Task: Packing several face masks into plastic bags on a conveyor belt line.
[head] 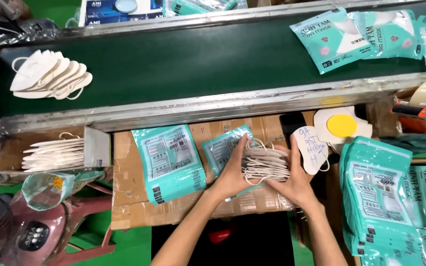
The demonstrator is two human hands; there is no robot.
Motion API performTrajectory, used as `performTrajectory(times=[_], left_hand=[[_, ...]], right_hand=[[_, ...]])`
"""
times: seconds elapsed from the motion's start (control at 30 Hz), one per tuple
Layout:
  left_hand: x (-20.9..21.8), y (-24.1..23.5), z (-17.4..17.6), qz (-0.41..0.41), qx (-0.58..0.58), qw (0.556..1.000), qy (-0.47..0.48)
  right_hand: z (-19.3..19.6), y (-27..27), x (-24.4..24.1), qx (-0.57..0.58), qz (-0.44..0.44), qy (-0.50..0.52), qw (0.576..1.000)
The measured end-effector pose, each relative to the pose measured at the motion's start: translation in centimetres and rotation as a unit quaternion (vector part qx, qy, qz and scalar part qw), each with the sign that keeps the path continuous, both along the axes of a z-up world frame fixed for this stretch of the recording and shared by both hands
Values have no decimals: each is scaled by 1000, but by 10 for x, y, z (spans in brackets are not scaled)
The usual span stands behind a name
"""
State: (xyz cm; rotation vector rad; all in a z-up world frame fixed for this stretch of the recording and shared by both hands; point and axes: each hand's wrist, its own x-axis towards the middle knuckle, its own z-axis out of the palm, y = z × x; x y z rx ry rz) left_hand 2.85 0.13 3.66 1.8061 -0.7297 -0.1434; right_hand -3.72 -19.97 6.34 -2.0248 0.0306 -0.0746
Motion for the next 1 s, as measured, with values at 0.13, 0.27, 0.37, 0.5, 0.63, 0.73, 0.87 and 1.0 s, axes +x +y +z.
performTrajectory(times=[0.13,0.27,0.37,0.5,0.63,0.73,0.87,1.0], left_hand=[[-7,0,-2,-53,16,998,40],[-2,-7,13,4,16,999,46],[-9,-16,-14,22,47,991,123],[-4,-27,-34,131,-78,978,142],[-23,-15,-36,153,40,984,-79],[-39,1,-32,213,75,962,-151],[-54,4,-80,90,162,958,-220],[-41,-10,-109,46,288,922,-255]], right_hand=[[-29,0,-6,53,-49,18,997],[-28,6,5,57,-59,-88,993],[-35,7,1,89,-29,-124,988],[-103,-11,4,80,15,-218,972],[-145,-24,-11,-85,-153,49,983],[-78,-27,-13,-104,-256,-74,958],[-54,-32,-25,163,-259,-194,932],[-120,-44,-30,323,-246,-3,914]])
